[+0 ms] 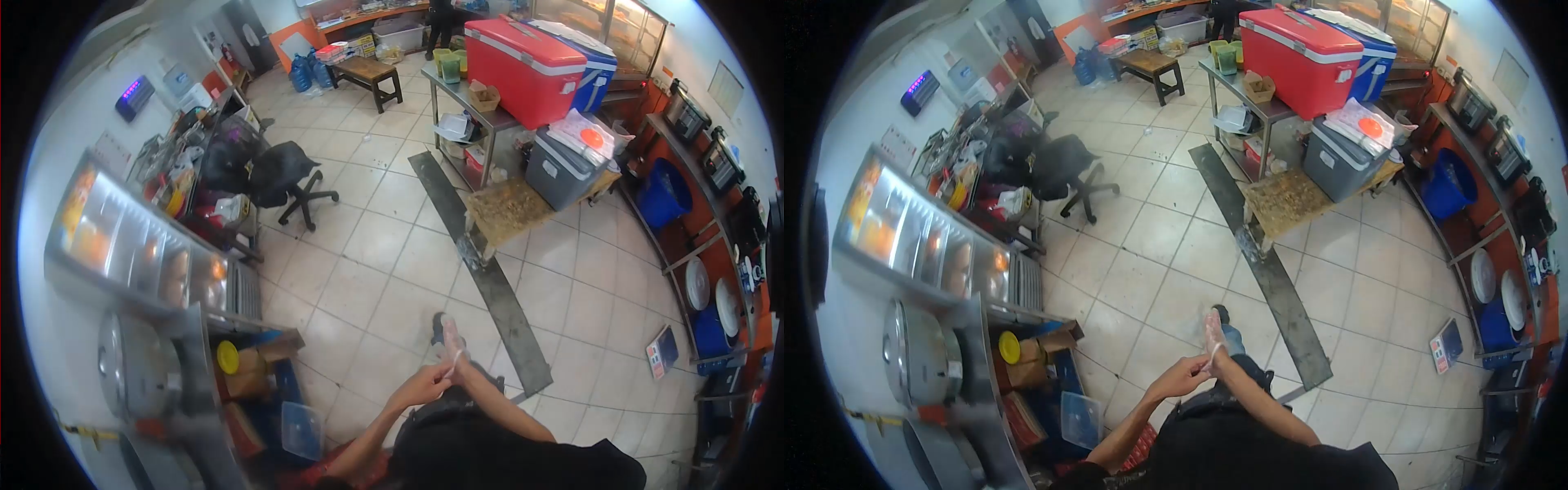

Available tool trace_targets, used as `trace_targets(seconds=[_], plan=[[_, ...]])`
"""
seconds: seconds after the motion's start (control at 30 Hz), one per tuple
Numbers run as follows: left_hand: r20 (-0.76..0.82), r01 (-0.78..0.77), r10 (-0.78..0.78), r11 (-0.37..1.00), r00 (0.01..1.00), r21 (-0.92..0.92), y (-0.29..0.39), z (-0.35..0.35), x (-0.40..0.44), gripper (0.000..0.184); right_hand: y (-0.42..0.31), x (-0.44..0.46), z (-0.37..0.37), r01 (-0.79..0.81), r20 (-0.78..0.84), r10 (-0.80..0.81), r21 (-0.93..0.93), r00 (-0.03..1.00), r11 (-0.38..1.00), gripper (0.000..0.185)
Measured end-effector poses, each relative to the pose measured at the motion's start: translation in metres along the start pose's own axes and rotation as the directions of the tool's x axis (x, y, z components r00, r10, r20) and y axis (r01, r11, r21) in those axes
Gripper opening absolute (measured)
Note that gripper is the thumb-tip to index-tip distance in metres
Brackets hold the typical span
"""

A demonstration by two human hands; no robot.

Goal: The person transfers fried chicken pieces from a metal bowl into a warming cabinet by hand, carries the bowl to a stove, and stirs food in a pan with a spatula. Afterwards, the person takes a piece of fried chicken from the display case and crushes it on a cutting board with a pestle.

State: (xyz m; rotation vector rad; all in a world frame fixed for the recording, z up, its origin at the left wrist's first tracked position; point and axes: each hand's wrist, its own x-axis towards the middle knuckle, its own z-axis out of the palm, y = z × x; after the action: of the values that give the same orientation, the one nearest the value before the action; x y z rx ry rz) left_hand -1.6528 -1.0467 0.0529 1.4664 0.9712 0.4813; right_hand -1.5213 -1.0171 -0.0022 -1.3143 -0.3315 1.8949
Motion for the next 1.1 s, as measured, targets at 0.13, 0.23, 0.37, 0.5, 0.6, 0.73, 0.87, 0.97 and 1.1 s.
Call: trace_targets(seconds=[0.13, 0.23, 0.37, 0.5, 0.6, 0.73, 0.87, 0.97, 1.1], plan=[[0.001, 0.0, -0.001, 0.996, 1.0, 0.094, 0.031, -0.103, 0.114, 0.035, -0.103, 0.182, 0.045, -0.159, 0.029, 0.158, 0.025, 0.987, 0.987, 0.107], [-0.103, 0.026, -0.026, 1.0, 0.994, -0.007, 0.061, -0.201, 0.179, 0.032, -0.197, 0.223, 0.129, -0.22, 0.13, 0.217, 0.004, 0.967, 0.976, 0.117], [-0.202, 0.103, -0.115, 0.992, 0.973, -0.067, 0.086, -0.305, 0.258, 0.019, -0.284, 0.332, 0.21, -0.238, 0.314, 0.285, -0.179, 0.906, 0.955, 0.112], [-0.223, 0.085, -0.113, 0.988, 0.968, -0.129, 0.061, -0.411, 0.376, 0.017, -0.341, 0.482, 0.245, -0.309, 0.429, 0.333, -0.128, 0.84, 0.943, 0.104], [-0.126, 0.017, 0.004, 0.986, 0.992, 0.164, 0.044, -0.52, 0.472, 0.016, -0.377, 0.614, 0.258, -0.362, 0.485, 0.253, 0.145, 0.837, 0.921, 0.097], [0.098, -0.072, 0.059, 0.988, 0.993, 0.14, 0.095, -0.64, 0.595, 0.012, -0.522, 0.685, 0.294, -0.215, 0.242, 0.201, 0.036, 0.949, 0.976, 0.078], [0.403, 0.035, -0.031, 0.999, 0.915, -0.005, 0.149, -0.753, 0.722, 0.014, -0.673, 0.718, 0.322, 0.155, 0.036, -0.166, 0.196, 0.986, 0.968, 0.04], [0.355, 0.047, 0.008, 0.988, 0.935, -0.146, 0.123, -0.826, 0.831, 0.014, -0.728, 0.78, 0.303, 0.375, -0.203, -0.344, 0.141, 0.917, 0.916, 0.034], [0.004, 0.067, -0.071, 0.953, 0.997, 0.295, 0.001, -0.926, 0.985, 0.021, -0.795, 0.877, 0.304, 0.327, -0.271, -0.255, 0.269, 0.928, 0.906, 0.033]])
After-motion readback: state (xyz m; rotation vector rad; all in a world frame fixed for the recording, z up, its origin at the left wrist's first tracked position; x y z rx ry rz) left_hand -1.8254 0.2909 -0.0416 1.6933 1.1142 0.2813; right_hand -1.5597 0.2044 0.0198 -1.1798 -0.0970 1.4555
